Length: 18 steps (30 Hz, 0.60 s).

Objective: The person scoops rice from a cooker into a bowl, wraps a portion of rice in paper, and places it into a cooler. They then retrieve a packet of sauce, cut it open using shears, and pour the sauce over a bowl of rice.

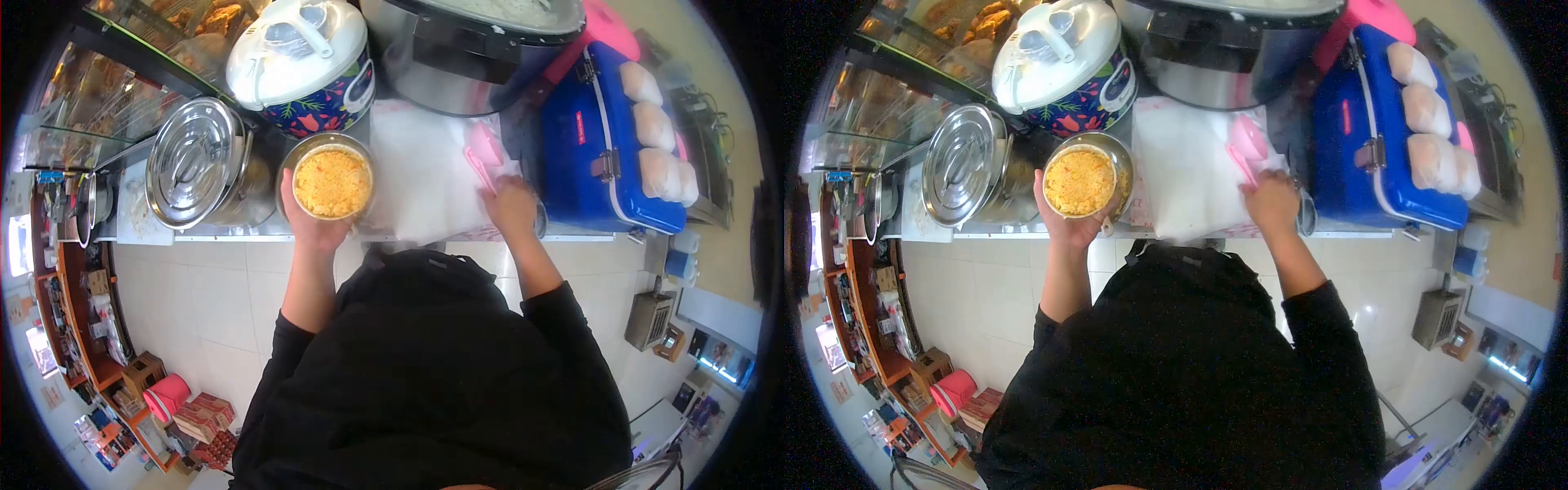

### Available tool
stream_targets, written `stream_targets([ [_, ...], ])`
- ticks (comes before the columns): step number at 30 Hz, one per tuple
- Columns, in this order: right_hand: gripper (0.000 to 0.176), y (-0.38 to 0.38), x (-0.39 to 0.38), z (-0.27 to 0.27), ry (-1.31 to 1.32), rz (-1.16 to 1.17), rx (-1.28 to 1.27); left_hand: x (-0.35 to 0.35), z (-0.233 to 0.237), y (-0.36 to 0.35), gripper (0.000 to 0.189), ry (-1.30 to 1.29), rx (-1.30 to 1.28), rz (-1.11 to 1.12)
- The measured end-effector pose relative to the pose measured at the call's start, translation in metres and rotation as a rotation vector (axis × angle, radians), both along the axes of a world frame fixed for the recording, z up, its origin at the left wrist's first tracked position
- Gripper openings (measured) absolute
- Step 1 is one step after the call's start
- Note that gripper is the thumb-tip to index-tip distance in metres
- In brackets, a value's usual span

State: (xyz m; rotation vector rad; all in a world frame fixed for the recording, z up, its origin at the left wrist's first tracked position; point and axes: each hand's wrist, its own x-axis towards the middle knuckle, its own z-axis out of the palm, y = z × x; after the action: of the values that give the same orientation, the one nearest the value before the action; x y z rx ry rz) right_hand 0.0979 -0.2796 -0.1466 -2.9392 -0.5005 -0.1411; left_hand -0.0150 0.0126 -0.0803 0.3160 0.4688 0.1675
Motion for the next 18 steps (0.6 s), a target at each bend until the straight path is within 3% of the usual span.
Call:
stream_targets([
  [7,0.025,-0.027,0.010,0.011,0.133,-0.218,-0.001,0.017,0.008,-0.019,0.060,-0.032,0.118,-0.160],
  [11,0.015,-0.040,0.026,0.009,-0.287,-0.169,0.048,0.031,-0.003,-0.038,0.061,0.075,0.113,-0.187],
  [15,0.034,-0.034,0.024,0.025,0.510,0.237,0.044,0.044,-0.008,-0.058,0.062,0.116,0.134,-0.289],
  [18,0.046,-0.046,0.004,-0.022,0.220,0.617,0.131,0.053,-0.012,-0.071,0.061,0.166,0.154,-0.322],
])
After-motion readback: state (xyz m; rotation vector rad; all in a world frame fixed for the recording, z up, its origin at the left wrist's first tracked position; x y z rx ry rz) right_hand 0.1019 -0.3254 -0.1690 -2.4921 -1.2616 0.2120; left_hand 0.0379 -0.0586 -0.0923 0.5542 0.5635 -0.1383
